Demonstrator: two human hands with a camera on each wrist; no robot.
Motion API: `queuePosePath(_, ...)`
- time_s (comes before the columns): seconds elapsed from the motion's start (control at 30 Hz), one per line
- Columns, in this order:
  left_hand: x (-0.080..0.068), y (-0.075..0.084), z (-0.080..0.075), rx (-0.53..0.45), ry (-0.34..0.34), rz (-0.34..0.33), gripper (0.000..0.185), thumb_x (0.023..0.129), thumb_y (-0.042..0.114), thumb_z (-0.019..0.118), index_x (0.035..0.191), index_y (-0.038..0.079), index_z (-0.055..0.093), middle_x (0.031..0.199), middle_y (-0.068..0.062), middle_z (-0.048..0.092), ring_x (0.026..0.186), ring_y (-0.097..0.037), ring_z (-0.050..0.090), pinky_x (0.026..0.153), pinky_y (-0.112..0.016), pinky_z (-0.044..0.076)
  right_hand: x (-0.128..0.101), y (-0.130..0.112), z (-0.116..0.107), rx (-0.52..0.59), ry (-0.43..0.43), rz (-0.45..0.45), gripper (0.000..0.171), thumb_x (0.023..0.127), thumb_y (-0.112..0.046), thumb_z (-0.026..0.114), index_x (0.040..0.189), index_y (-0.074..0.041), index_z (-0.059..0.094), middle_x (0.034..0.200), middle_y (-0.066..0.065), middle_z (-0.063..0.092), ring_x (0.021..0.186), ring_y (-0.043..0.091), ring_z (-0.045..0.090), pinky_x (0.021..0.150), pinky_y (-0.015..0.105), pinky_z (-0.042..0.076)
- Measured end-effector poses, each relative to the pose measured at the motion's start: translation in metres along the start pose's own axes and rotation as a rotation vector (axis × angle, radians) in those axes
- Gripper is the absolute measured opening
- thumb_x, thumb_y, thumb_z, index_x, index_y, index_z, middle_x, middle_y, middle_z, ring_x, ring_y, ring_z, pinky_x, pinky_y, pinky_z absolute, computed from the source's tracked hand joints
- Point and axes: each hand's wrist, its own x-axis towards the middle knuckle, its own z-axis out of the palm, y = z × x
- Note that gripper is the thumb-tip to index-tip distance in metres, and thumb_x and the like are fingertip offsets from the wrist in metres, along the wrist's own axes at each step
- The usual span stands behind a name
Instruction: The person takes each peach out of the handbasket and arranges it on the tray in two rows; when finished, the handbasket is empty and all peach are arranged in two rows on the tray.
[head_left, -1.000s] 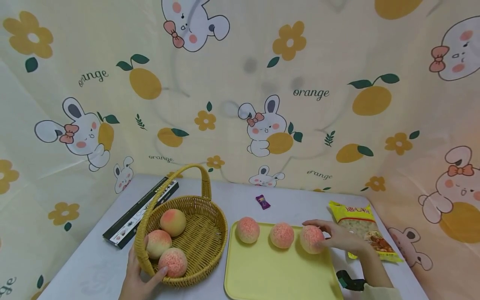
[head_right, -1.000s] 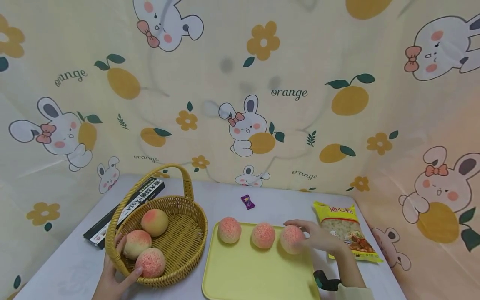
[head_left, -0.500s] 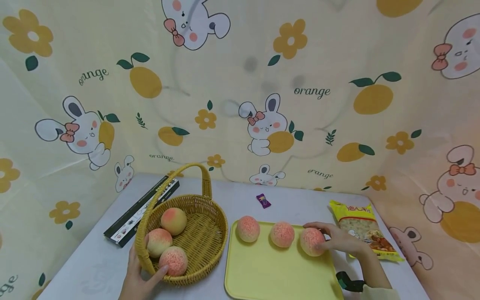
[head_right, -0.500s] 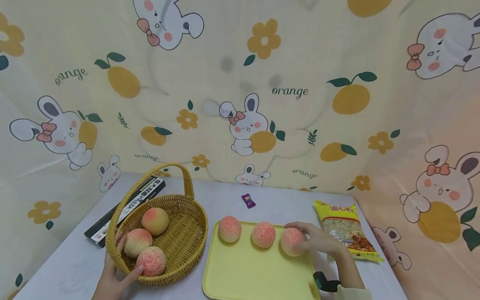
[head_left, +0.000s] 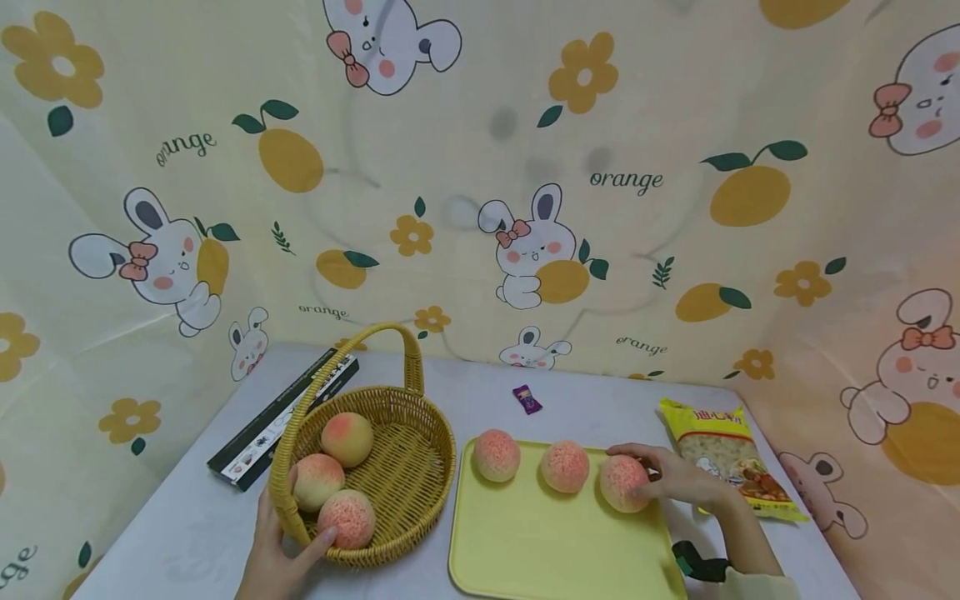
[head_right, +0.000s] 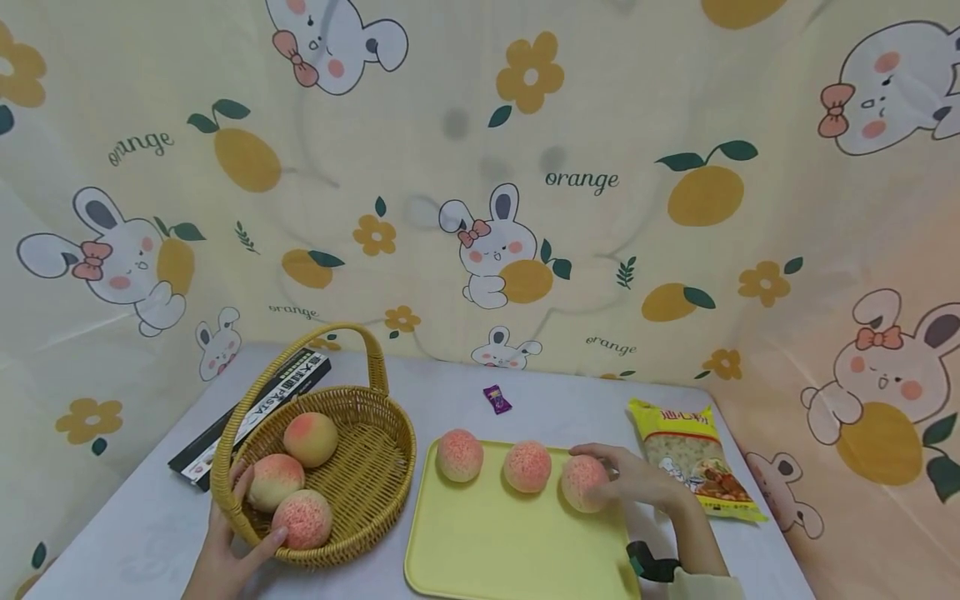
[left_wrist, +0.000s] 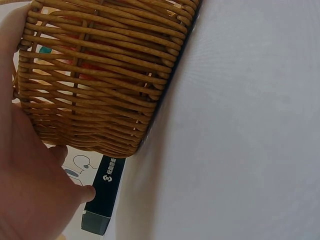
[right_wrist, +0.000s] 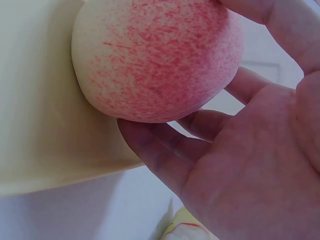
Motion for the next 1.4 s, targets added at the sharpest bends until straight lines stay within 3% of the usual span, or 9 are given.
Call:
queuePosePath(0.13,0.001,0.001,0.0,0.006,0.0,-0.012,0.102,0.084,0.029,0.082,0.161,0.025,0.016,0.163,-0.014,0.0,0.144,-0.05,0.01,0.104,-0.077,0.019,0.0,0.0,0.0,0.006,-0.004,0.001,0.063,0.093,-0.024,0.068,0.146,0.001,0.045,0.146,0.026,0.044,0.126,0.037,0.043,0.1,0.054,0.04)
queuePosePath(0.33,0.001,0.001,0.0,0.013,0.0,-0.015,0.102,0.084,0.03,0.082,0.161,0.021,0.016,0.162,-0.016,0.0,0.144,-0.05,0.01,0.103,-0.078,0.019,0.0,0.002,0.001,0.005,0.001,-0.009,0.063,0.093,-0.025,0.068,0.146,0.001,0.044,0.147,0.027,0.043,0.129,0.04,0.041,0.102,0.059,0.038)
queuePosePath(0.53,0.001,0.001,0.0,0.02,-0.002,-0.019,0.103,0.084,0.031,0.082,0.162,0.024,0.015,0.162,-0.016,0.0,0.144,-0.05,0.01,0.103,-0.078,0.02,0.002,0.001,-0.001,0.01,0.032,-0.024,0.061,0.095,-0.019,0.066,0.147,0.001,0.043,0.145,0.027,0.045,0.13,0.042,0.041,0.102,0.061,0.04)
queuePosePath(0.73,0.0,-0.001,0.0,-0.007,0.007,0.039,0.101,0.085,0.022,0.081,0.161,0.025,0.016,0.161,-0.018,0.003,0.144,-0.051,0.01,0.102,-0.079,0.021,0.004,-0.01,-0.005,-0.007,0.075,-0.021,0.059,0.096,-0.019,0.064,0.147,0.0,0.042,0.144,0.03,0.045,0.132,0.05,0.04,0.103,0.07,0.035)
queuePosePath(0.83,0.0,-0.001,0.0,-0.017,0.004,0.047,0.101,0.085,0.021,0.081,0.161,0.026,0.015,0.161,-0.018,0.002,0.144,-0.051,0.008,0.101,-0.079,0.021,0.007,-0.016,-0.007,-0.009,0.087,-0.024,0.056,0.097,-0.019,0.063,0.147,-0.003,0.043,0.145,0.03,0.044,0.134,0.051,0.038,0.104,0.068,0.036)
queuePosePath(1.13,0.0,-0.001,-0.002,-0.022,0.005,0.048,0.1,0.085,0.02,0.08,0.162,0.021,0.016,0.16,-0.019,0.004,0.143,-0.052,0.01,0.101,-0.079,0.02,0.044,-0.042,-0.007,-0.089,0.1,-0.223,0.053,0.095,-0.012,0.067,0.143,0.0,0.047,0.142,0.021,0.051,0.13,0.048,0.044,0.106,0.064,0.036)
queuePosePath(1.27,-0.001,0.0,-0.001,-0.015,0.005,0.044,0.1,0.085,0.021,0.08,0.162,0.023,0.016,0.16,-0.02,0.006,0.143,-0.052,0.009,0.102,-0.079,0.017,0.06,-0.061,-0.004,-0.1,0.071,-0.225,0.053,0.095,-0.018,0.069,0.144,-0.009,0.05,0.143,0.013,0.053,0.131,0.037,0.047,0.108,0.061,0.036)
queuePosePath(1.4,-0.001,-0.001,0.0,-0.02,0.004,0.04,0.101,0.085,0.022,0.081,0.162,0.025,0.016,0.16,-0.02,0.006,0.144,-0.051,0.009,0.104,-0.079,0.017,0.075,-0.079,0.002,-0.083,0.027,-0.245,0.055,0.095,-0.017,0.068,0.145,-0.007,0.048,0.143,0.013,0.052,0.132,0.036,0.047,0.109,0.058,0.036)
